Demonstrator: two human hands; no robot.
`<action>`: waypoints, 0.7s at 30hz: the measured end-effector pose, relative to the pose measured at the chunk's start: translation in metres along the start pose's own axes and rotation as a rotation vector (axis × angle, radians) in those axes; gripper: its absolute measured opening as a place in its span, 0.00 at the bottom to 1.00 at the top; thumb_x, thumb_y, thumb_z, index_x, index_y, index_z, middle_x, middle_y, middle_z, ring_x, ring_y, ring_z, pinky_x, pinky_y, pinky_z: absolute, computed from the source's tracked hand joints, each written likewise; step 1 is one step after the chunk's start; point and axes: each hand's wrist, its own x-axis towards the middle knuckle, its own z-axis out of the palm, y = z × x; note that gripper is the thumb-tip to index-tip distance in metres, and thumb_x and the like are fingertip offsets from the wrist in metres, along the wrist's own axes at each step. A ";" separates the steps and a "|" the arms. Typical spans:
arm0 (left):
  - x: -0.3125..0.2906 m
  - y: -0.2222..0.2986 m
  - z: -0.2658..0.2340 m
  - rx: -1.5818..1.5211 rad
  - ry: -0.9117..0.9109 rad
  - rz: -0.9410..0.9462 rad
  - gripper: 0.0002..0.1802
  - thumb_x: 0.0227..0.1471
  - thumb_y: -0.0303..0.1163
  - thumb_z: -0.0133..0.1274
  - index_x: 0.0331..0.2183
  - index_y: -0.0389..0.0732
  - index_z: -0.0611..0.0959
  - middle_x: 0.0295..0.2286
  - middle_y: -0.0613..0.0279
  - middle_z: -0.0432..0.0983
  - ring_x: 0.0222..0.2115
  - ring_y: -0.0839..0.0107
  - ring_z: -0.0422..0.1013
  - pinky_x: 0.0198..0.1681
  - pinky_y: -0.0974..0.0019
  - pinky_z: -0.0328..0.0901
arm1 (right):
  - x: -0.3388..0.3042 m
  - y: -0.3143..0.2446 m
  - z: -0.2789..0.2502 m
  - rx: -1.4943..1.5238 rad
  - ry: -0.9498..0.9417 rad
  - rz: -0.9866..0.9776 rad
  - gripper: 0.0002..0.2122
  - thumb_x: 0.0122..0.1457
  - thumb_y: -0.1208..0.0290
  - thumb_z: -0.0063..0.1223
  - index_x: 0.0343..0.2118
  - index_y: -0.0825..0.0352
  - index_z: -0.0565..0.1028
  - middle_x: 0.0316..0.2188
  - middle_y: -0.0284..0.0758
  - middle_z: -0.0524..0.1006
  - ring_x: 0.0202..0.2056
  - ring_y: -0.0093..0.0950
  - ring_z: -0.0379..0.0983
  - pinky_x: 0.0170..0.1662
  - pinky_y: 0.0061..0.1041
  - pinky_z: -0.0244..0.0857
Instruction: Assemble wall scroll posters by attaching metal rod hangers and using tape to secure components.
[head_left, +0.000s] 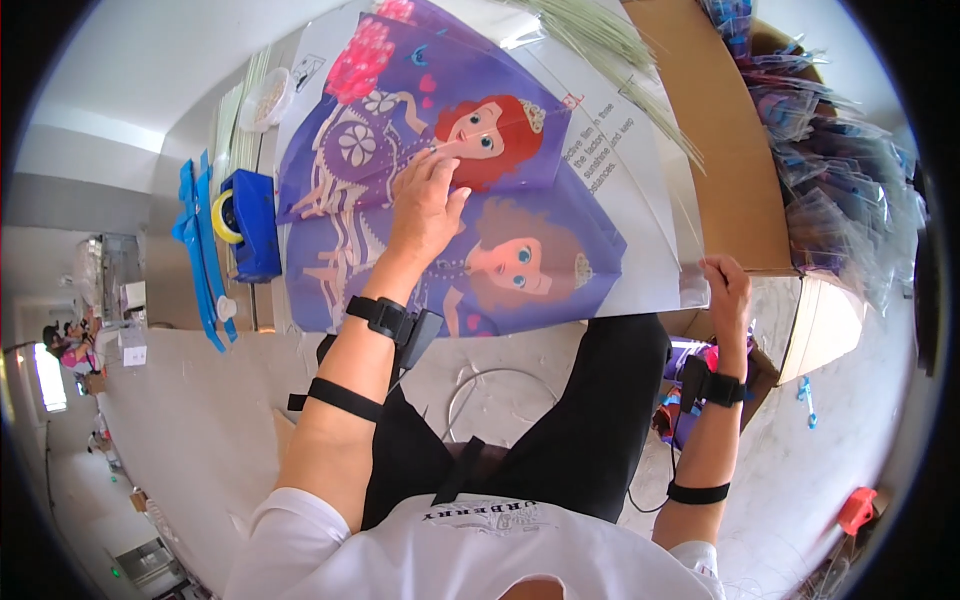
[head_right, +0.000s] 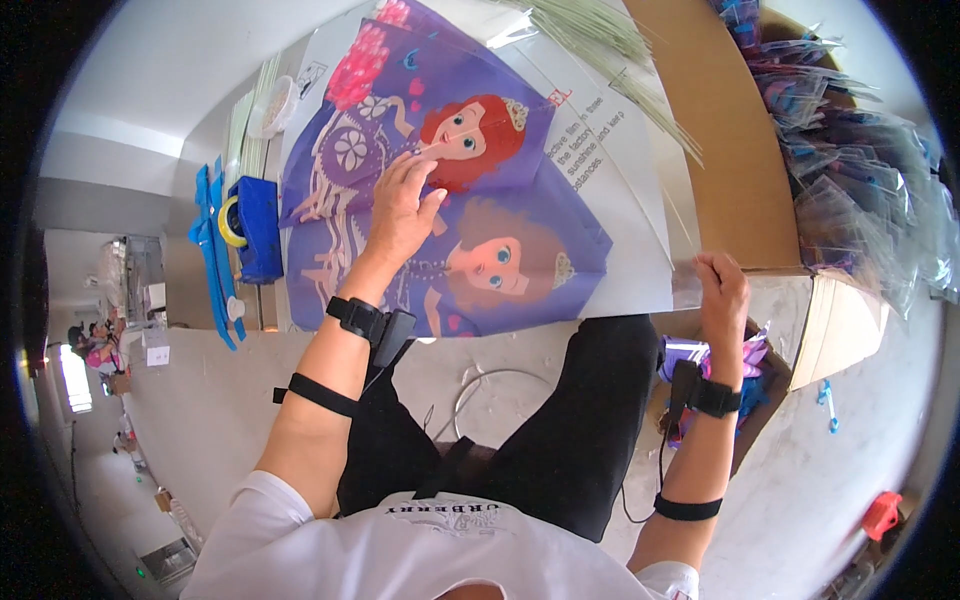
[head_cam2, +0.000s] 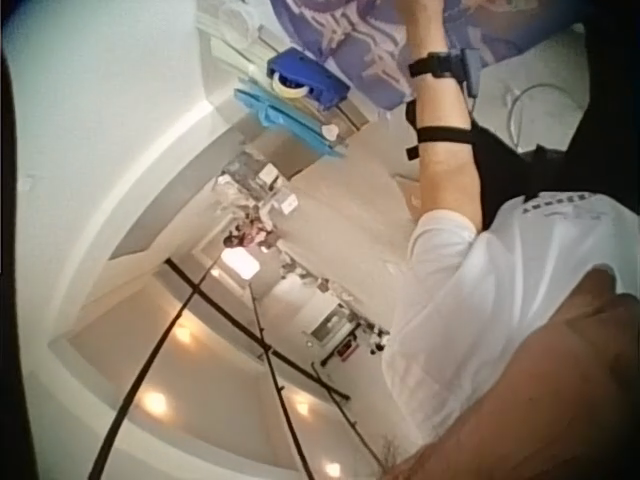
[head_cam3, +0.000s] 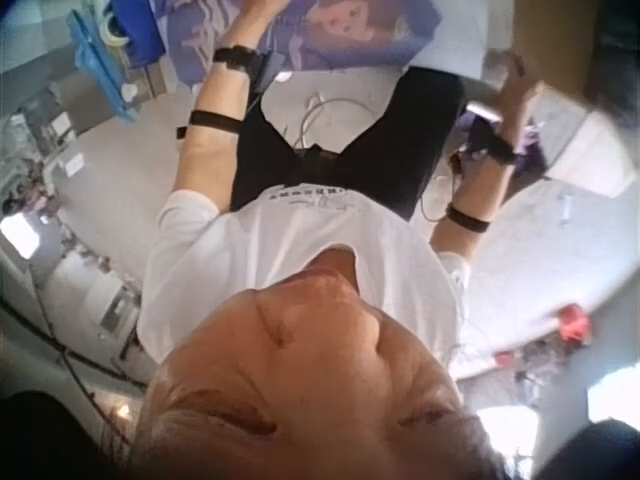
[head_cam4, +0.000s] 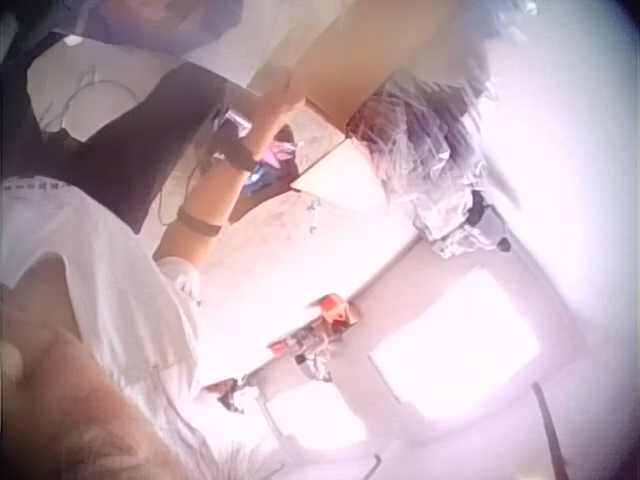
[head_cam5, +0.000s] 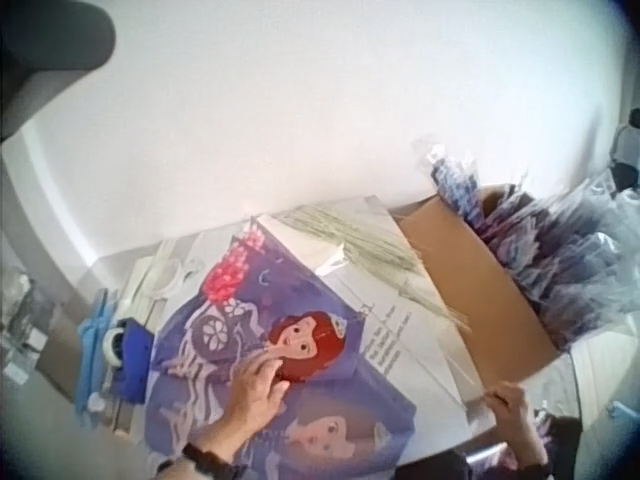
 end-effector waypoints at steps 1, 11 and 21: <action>-0.001 0.009 -0.004 -0.005 -0.005 -0.010 0.20 0.45 0.29 0.55 0.43 0.39 0.73 0.44 0.53 0.68 0.50 0.52 0.60 0.51 0.48 0.55 | -0.009 -0.002 -0.006 0.044 0.008 -0.041 0.04 0.52 0.78 0.48 0.28 0.73 0.74 0.24 0.41 0.74 0.27 0.33 0.71 0.32 0.26 0.63; -0.096 0.062 -0.035 -0.033 -0.135 -0.032 0.18 0.43 0.27 0.54 0.40 0.39 0.75 0.40 0.56 0.69 0.42 0.55 0.64 0.47 0.54 0.58 | -0.010 -0.090 0.033 -0.167 -0.221 -0.404 0.01 0.50 0.80 0.49 0.26 0.69 0.73 0.24 0.40 0.70 0.29 0.41 0.69 0.30 0.32 0.63; -0.138 0.070 -0.025 0.065 -0.314 -0.161 0.28 0.45 0.34 0.55 0.49 0.36 0.68 0.53 0.51 0.59 0.54 0.54 0.55 0.53 0.48 0.52 | -0.014 -0.103 0.079 -0.291 -0.272 -0.581 0.03 0.47 0.80 0.48 0.25 0.66 0.73 0.23 0.38 0.70 0.31 0.38 0.69 0.32 0.34 0.65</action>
